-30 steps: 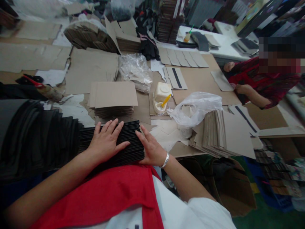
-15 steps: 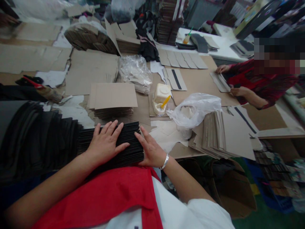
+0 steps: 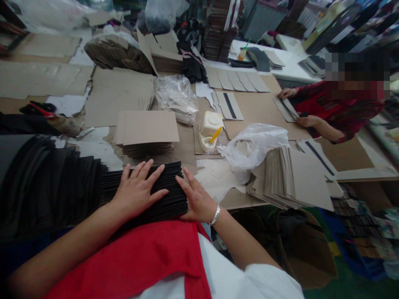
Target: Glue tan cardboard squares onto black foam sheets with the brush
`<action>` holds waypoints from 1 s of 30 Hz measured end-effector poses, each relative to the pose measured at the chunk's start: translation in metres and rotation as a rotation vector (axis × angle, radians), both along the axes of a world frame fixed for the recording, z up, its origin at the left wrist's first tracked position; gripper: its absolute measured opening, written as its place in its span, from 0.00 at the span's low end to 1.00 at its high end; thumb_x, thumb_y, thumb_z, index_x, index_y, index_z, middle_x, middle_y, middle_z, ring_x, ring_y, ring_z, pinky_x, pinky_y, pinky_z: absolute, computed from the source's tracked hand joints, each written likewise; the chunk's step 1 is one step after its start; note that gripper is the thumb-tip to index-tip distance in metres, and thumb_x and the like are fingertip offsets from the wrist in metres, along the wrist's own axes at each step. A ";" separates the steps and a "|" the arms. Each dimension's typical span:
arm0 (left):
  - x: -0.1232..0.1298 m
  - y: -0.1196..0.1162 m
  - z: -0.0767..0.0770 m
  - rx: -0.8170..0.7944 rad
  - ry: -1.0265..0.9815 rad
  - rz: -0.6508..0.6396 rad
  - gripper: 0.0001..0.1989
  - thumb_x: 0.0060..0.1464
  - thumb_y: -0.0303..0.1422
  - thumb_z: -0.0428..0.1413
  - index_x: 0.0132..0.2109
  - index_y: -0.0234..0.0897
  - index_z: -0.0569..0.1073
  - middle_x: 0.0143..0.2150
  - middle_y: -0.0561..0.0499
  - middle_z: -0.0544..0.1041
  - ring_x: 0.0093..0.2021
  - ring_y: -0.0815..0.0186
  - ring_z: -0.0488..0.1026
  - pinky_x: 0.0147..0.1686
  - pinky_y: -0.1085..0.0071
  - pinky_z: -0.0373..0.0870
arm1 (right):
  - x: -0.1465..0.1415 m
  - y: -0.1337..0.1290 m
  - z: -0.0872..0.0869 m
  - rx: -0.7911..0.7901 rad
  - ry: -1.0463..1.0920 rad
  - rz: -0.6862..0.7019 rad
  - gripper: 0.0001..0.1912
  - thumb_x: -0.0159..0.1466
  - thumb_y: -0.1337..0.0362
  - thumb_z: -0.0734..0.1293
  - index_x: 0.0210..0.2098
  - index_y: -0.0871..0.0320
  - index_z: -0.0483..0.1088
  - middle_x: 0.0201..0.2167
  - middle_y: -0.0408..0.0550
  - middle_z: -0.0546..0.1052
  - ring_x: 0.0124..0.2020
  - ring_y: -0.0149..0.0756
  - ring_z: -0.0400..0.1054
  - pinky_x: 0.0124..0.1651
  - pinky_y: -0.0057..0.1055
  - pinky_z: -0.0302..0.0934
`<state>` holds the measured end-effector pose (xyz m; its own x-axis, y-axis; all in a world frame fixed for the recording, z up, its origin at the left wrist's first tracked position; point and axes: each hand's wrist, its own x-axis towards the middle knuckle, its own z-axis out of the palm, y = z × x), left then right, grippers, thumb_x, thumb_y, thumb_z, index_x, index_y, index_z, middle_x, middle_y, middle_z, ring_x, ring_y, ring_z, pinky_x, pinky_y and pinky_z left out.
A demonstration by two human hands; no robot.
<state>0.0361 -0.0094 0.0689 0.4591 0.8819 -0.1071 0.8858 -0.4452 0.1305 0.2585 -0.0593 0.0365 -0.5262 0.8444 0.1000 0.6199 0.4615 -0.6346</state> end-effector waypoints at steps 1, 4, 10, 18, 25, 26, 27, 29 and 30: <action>0.000 0.000 0.000 0.000 -0.003 -0.003 0.35 0.55 0.55 0.44 0.66 0.48 0.56 0.68 0.42 0.54 0.66 0.49 0.51 0.62 0.44 0.38 | 0.000 0.000 -0.001 0.001 0.000 0.002 0.60 0.48 0.56 0.74 0.68 0.56 0.34 0.69 0.61 0.33 0.69 0.52 0.30 0.66 0.50 0.46; -0.001 0.000 0.000 -0.007 -0.012 -0.010 0.34 0.55 0.55 0.44 0.65 0.49 0.56 0.68 0.43 0.55 0.66 0.49 0.51 0.62 0.43 0.39 | 0.001 0.000 -0.003 0.004 0.005 0.003 0.60 0.47 0.56 0.75 0.68 0.56 0.34 0.69 0.60 0.32 0.69 0.52 0.30 0.66 0.50 0.45; -0.001 0.002 -0.002 -0.013 -0.044 -0.009 0.33 0.55 0.55 0.46 0.64 0.49 0.59 0.67 0.44 0.57 0.65 0.48 0.53 0.61 0.43 0.40 | 0.001 -0.001 -0.006 0.008 0.022 -0.005 0.61 0.47 0.56 0.75 0.68 0.55 0.35 0.69 0.59 0.32 0.69 0.53 0.31 0.66 0.49 0.45; -0.004 0.005 -0.001 -0.041 -0.091 -0.067 0.31 0.54 0.53 0.48 0.63 0.48 0.62 0.65 0.42 0.60 0.63 0.48 0.57 0.61 0.42 0.42 | 0.002 -0.006 -0.012 -0.015 0.076 -0.052 0.60 0.48 0.53 0.74 0.68 0.57 0.34 0.69 0.59 0.35 0.69 0.51 0.32 0.66 0.49 0.45; -0.054 0.029 -0.003 -0.184 -0.223 -0.070 0.38 0.52 0.55 0.50 0.65 0.43 0.56 0.58 0.41 0.69 0.55 0.51 0.68 0.54 0.55 0.62 | 0.004 -0.020 -0.046 -0.049 0.182 -0.162 0.62 0.49 0.55 0.74 0.68 0.57 0.31 0.68 0.60 0.45 0.68 0.51 0.42 0.67 0.50 0.45; -0.066 0.031 -0.006 -0.197 -0.263 -0.011 0.40 0.51 0.56 0.50 0.66 0.42 0.54 0.56 0.41 0.71 0.53 0.51 0.70 0.53 0.56 0.64 | 0.005 -0.021 -0.050 -0.060 0.197 -0.164 0.61 0.48 0.55 0.74 0.68 0.56 0.31 0.67 0.59 0.46 0.67 0.51 0.43 0.67 0.50 0.45; -0.079 0.031 -0.010 -0.211 -0.313 0.061 0.42 0.50 0.57 0.50 0.67 0.41 0.53 0.54 0.41 0.73 0.52 0.51 0.70 0.53 0.56 0.64 | 0.005 -0.022 -0.053 -0.071 0.217 -0.158 0.62 0.48 0.55 0.74 0.68 0.55 0.32 0.67 0.58 0.47 0.67 0.51 0.44 0.67 0.50 0.45; -0.103 0.028 -0.019 -0.253 -0.464 0.201 0.43 0.48 0.58 0.51 0.66 0.40 0.55 0.52 0.42 0.74 0.52 0.51 0.71 0.52 0.56 0.65 | 0.005 -0.024 -0.056 -0.098 0.259 -0.132 0.63 0.46 0.54 0.75 0.68 0.53 0.32 0.68 0.56 0.47 0.67 0.52 0.43 0.67 0.50 0.45; -0.113 0.025 -0.025 -0.288 -0.577 0.253 0.43 0.48 0.59 0.49 0.65 0.39 0.56 0.52 0.42 0.75 0.52 0.50 0.70 0.52 0.56 0.66 | 0.005 -0.025 -0.056 -0.117 0.276 -0.118 0.64 0.45 0.54 0.76 0.68 0.53 0.32 0.68 0.55 0.47 0.67 0.52 0.44 0.67 0.50 0.45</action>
<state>-0.0773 0.0153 0.0441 0.2971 0.9425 -0.1529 0.7111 -0.1115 0.6942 0.2633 -0.0838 -0.0194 -0.3903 0.9123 0.1241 0.4617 0.3105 -0.8309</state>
